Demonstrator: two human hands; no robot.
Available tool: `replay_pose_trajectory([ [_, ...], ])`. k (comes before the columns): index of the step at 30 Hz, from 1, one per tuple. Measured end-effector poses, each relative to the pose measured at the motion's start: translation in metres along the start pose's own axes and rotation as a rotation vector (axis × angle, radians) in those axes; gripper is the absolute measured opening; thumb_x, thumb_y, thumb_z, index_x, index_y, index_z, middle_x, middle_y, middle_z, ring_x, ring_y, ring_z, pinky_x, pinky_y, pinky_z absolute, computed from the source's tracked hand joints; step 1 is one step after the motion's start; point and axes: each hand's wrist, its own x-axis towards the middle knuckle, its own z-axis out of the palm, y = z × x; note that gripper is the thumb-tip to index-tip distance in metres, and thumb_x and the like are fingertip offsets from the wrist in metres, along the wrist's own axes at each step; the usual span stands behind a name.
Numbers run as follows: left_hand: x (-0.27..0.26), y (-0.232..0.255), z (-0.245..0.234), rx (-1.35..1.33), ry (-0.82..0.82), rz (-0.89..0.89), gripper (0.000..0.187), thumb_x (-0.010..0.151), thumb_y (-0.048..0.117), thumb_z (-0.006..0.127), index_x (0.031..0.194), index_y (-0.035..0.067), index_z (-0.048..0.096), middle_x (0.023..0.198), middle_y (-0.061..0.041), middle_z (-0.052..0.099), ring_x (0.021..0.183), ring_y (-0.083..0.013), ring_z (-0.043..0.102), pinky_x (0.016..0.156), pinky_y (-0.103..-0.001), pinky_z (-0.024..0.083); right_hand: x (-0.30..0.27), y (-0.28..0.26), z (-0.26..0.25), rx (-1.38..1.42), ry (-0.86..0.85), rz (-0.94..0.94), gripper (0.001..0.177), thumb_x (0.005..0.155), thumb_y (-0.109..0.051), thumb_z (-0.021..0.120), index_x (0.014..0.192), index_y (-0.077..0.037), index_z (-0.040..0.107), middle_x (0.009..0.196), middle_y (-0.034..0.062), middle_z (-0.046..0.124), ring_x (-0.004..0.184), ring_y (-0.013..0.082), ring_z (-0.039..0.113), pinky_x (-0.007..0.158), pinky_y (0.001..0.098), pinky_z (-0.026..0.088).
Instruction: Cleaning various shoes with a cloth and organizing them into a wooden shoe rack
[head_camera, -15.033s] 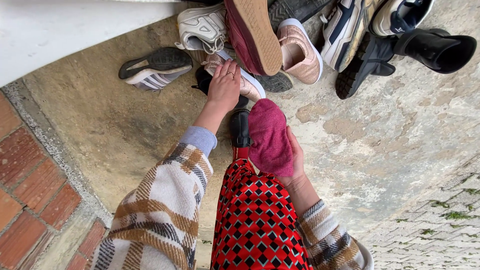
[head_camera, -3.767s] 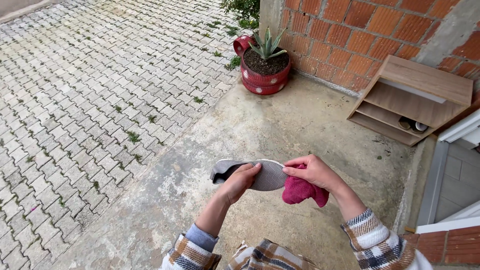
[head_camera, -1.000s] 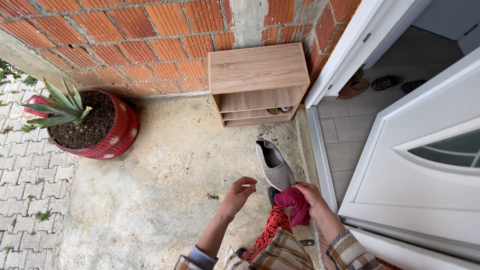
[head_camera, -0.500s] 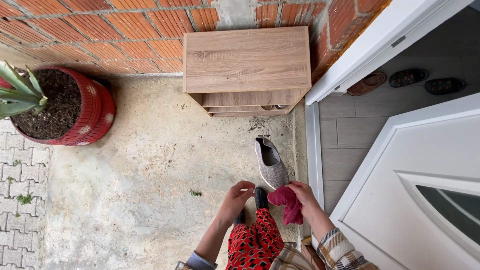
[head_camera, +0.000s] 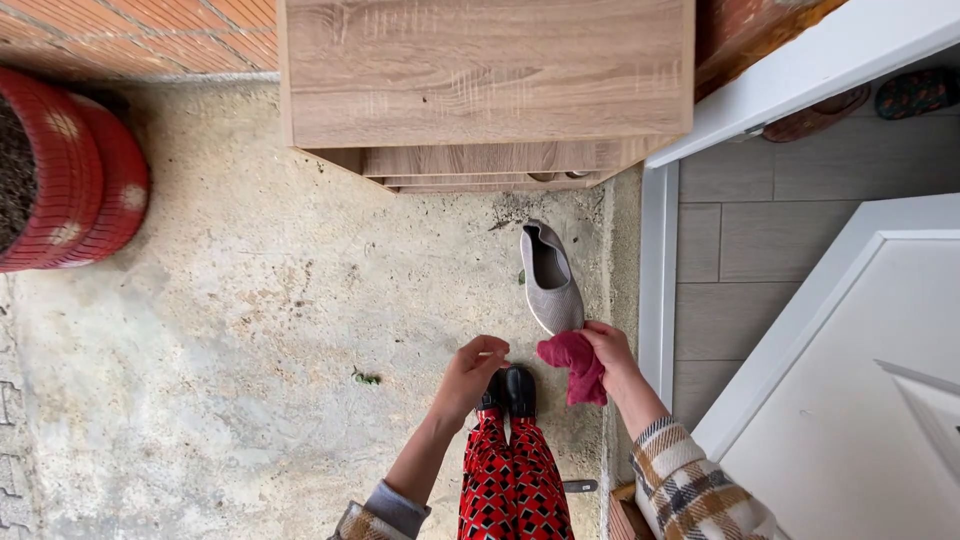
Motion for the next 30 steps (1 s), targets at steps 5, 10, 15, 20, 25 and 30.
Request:
replay_pose_trajectory([
  [5, 0.062, -0.036, -0.001, -0.017, 0.019, -0.016, 0.020, 0.096, 0.015, 0.063, 0.112, 0.009, 0.074, 0.109, -0.011, 0.072, 0.096, -0.0210, 0.073, 0.089, -0.032, 0.053, 0.056, -0.006, 0.026, 0.004, 0.046, -0.028, 0.022, 0.077, -0.014, 0.080, 0.098, -0.014, 0.078, 0.090, 0.0090, 0.071, 0.084, 0.0222, 0.068, 0.072, 0.0273, 0.054],
  [10, 0.128, -0.095, -0.003, 0.023, -0.006, 0.017, 0.019, 0.097, 0.019, 0.065, 0.113, 0.014, 0.073, 0.109, -0.008, 0.074, 0.095, -0.0179, 0.075, 0.085, -0.027, 0.052, 0.128, 0.006, 0.046, 0.157, 0.018, -0.156, 0.017, 0.076, -0.006, 0.078, 0.093, -0.010, 0.077, 0.085, 0.0102, 0.072, 0.077, 0.0203, 0.071, 0.071, 0.0307, 0.058],
  [15, 0.171, -0.115, 0.008, -0.013, -0.026, 0.048, 0.020, 0.096, 0.014, 0.063, 0.114, 0.012, 0.072, 0.108, -0.010, 0.073, 0.095, -0.0193, 0.073, 0.087, -0.030, 0.052, 0.156, -0.011, 0.067, 0.256, 0.004, -0.215, 0.012, 0.081, -0.004, 0.072, 0.091, -0.010, 0.075, 0.082, 0.0066, 0.072, 0.074, 0.0169, 0.073, 0.071, 0.0276, 0.060],
  [20, 0.198, -0.135, 0.016, -0.057, -0.037, 0.050, 0.018, 0.097, 0.015, 0.062, 0.113, 0.012, 0.072, 0.107, -0.011, 0.072, 0.095, -0.0195, 0.073, 0.087, -0.030, 0.052, 0.184, -0.028, 0.090, 0.331, 0.009, -0.306, 0.012, 0.083, -0.002, 0.071, 0.092, -0.009, 0.075, 0.083, 0.0085, 0.072, 0.076, 0.0173, 0.074, 0.074, 0.0283, 0.061],
  [25, 0.223, -0.160, 0.017, -0.115, -0.046, 0.062, 0.018, 0.097, 0.014, 0.062, 0.112, 0.012, 0.072, 0.105, -0.010, 0.071, 0.094, -0.0190, 0.072, 0.082, -0.026, 0.051, 0.212, -0.048, 0.110, 0.396, -0.044, -0.360, 0.022, 0.085, -0.001, 0.071, 0.105, -0.008, 0.075, 0.088, 0.0084, 0.074, 0.079, 0.0153, 0.076, 0.075, 0.0259, 0.063],
  [30, 0.242, -0.168, 0.012, -0.121, -0.053, 0.078, 0.019, 0.098, 0.013, 0.060, 0.113, 0.010, 0.071, 0.106, -0.012, 0.071, 0.094, -0.0211, 0.071, 0.081, -0.028, 0.052, 0.253, -0.074, 0.119, 0.426, -0.086, -0.431, 0.022, 0.087, 0.000, 0.070, 0.107, -0.008, 0.075, 0.093, 0.0106, 0.076, 0.083, 0.0186, 0.078, 0.079, 0.0301, 0.066],
])
